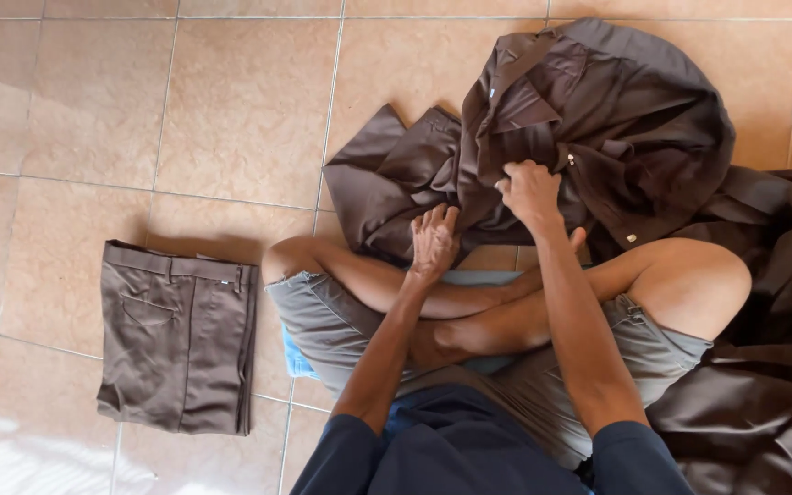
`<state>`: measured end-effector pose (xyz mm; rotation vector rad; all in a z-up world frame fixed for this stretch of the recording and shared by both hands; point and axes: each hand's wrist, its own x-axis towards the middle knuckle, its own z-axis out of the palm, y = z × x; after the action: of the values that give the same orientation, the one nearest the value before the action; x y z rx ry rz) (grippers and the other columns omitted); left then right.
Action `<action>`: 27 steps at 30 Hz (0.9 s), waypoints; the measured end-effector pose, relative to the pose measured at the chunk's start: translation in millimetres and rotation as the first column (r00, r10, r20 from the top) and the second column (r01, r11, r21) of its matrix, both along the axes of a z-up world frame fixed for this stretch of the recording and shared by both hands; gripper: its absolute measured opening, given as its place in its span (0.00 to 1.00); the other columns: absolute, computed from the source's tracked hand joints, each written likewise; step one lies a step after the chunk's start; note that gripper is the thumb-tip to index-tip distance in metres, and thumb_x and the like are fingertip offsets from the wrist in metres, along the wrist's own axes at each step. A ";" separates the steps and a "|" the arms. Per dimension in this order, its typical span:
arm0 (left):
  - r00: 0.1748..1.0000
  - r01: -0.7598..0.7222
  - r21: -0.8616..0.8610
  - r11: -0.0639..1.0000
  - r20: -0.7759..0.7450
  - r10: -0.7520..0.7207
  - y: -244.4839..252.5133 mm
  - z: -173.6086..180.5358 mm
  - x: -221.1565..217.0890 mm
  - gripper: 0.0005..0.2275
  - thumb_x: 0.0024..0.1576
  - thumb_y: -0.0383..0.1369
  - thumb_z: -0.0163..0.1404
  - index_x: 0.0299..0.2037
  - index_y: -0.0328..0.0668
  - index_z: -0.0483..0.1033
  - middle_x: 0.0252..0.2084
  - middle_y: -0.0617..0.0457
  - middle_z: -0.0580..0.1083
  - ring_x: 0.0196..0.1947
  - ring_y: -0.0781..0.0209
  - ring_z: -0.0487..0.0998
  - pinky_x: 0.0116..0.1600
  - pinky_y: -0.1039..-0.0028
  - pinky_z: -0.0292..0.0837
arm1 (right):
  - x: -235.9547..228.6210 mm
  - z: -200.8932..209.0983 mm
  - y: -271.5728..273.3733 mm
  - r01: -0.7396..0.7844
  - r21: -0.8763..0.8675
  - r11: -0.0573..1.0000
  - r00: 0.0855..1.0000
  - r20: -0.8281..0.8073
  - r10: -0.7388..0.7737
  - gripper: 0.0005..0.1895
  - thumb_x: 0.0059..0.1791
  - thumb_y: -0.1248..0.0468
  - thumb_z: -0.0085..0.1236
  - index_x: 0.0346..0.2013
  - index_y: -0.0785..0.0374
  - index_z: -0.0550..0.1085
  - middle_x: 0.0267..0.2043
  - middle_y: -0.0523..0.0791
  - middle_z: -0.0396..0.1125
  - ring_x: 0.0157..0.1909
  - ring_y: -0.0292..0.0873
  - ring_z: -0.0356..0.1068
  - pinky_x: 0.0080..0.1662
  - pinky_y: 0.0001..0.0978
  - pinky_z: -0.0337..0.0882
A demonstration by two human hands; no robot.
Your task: Folding brown pants and stacking them neatly on the floor.
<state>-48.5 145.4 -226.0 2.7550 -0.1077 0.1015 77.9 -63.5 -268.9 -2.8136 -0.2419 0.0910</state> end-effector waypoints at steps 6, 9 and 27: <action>0.964 -0.197 0.191 0.962 0.214 0.155 101.5 38.2 14.4 0.02 0.57 0.36 0.48 0.37 0.59 0.73 0.26 0.56 0.73 0.26 0.51 0.81 0.31 0.55 0.73 | 13.8 62.3 -107.0 0.389 0.632 0.670 0.675 0.300 -0.674 0.10 0.50 0.55 0.73 0.30 0.55 0.83 0.26 0.48 0.76 0.35 0.46 0.80 0.37 0.36 0.73; 0.909 -0.365 0.168 0.916 -0.148 0.389 172.3 65.5 18.5 0.17 0.50 0.49 0.61 0.47 0.63 0.75 0.49 0.56 0.76 0.53 0.47 0.79 0.60 0.45 0.67 | 2.7 50.0 -149.1 0.641 0.353 0.681 0.711 0.062 -0.701 0.12 0.43 0.50 0.70 0.33 0.50 0.78 0.28 0.40 0.76 0.36 0.54 0.79 0.35 0.54 0.77; 0.994 0.094 0.133 0.987 -0.076 -0.084 33.0 2.9 8.8 0.39 0.57 0.53 0.55 0.77 0.55 0.52 0.77 0.33 0.47 0.76 0.29 0.50 0.68 0.24 0.45 | 1.9 65.0 -66.8 0.492 0.206 0.846 0.866 -0.016 -0.500 0.25 0.55 0.53 0.62 0.61 0.61 0.69 0.60 0.56 0.64 0.60 0.64 0.65 0.54 0.65 0.65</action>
<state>-39.7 178.4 -223.1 2.8814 -0.2264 -0.0271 79.9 -130.3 -203.9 -2.5784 0.4513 -0.1014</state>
